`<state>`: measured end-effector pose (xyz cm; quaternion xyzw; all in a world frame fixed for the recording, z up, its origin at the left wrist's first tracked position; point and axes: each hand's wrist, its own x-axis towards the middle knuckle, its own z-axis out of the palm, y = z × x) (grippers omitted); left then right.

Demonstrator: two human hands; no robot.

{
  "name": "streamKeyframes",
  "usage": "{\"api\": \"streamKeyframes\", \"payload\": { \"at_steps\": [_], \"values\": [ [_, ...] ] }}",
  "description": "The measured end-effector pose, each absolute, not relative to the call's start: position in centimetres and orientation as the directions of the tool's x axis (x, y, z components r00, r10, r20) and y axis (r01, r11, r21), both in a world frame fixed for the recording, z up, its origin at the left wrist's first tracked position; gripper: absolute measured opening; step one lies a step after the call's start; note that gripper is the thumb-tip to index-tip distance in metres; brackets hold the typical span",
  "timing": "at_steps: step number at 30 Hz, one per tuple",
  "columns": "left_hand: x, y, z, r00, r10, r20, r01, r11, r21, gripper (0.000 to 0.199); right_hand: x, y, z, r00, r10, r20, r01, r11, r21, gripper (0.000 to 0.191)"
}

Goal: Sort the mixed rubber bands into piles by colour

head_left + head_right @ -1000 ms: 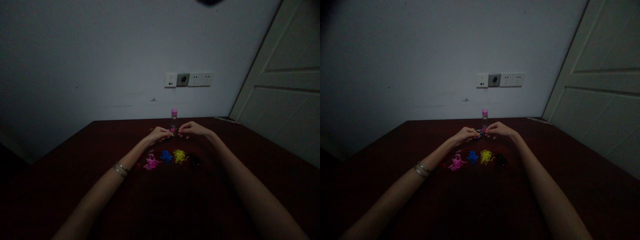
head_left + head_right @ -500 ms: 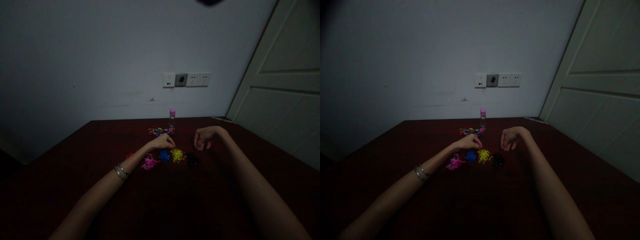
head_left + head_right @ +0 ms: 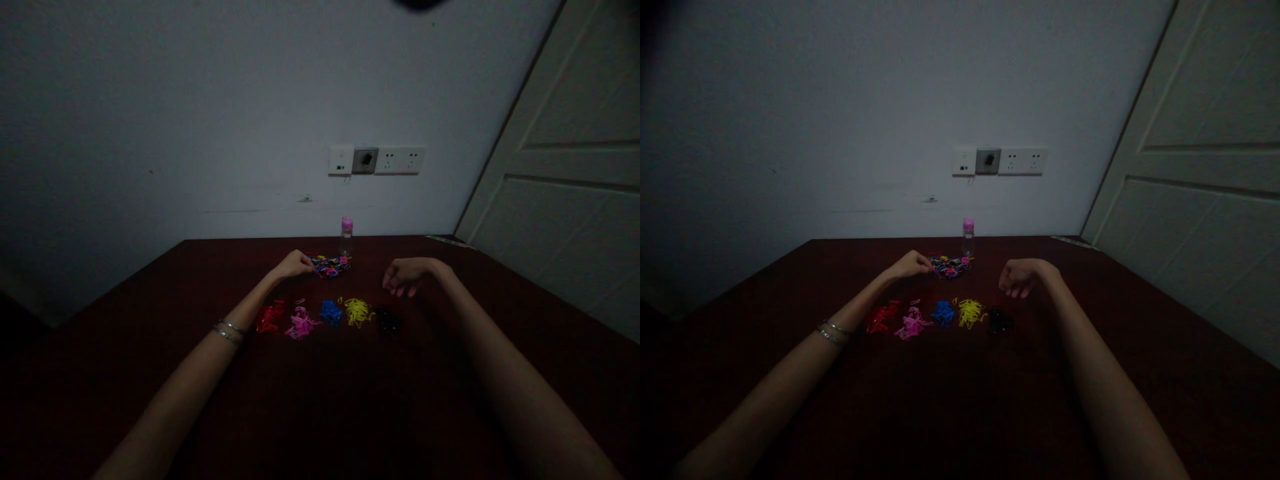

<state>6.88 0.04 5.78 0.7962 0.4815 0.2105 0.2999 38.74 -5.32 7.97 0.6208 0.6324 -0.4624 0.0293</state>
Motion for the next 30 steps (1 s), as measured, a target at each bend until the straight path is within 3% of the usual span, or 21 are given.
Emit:
{"api": "streamKeyframes", "payload": {
  "at_steps": [14,23,30],
  "values": [
    [7.2,-0.1,3.5,0.417,0.906,0.076,0.801,-0.406,0.441,0.025,38.4,-3.8,5.1,-0.249,0.861,-0.443,0.785,-0.087,-0.613,0.013],
    [7.8,-0.5,3.4,0.313,0.942,0.123,0.87,-0.337,0.36,0.017,38.3,-3.7,4.8,-0.238,0.875,-0.421,0.786,-0.081,-0.612,0.011],
    [7.6,-0.3,3.4,0.333,0.931,0.148,0.86,-0.364,0.358,0.019,38.4,-3.4,4.4,-0.237,0.877,-0.419,0.785,-0.082,-0.614,0.009]
  ]
}}
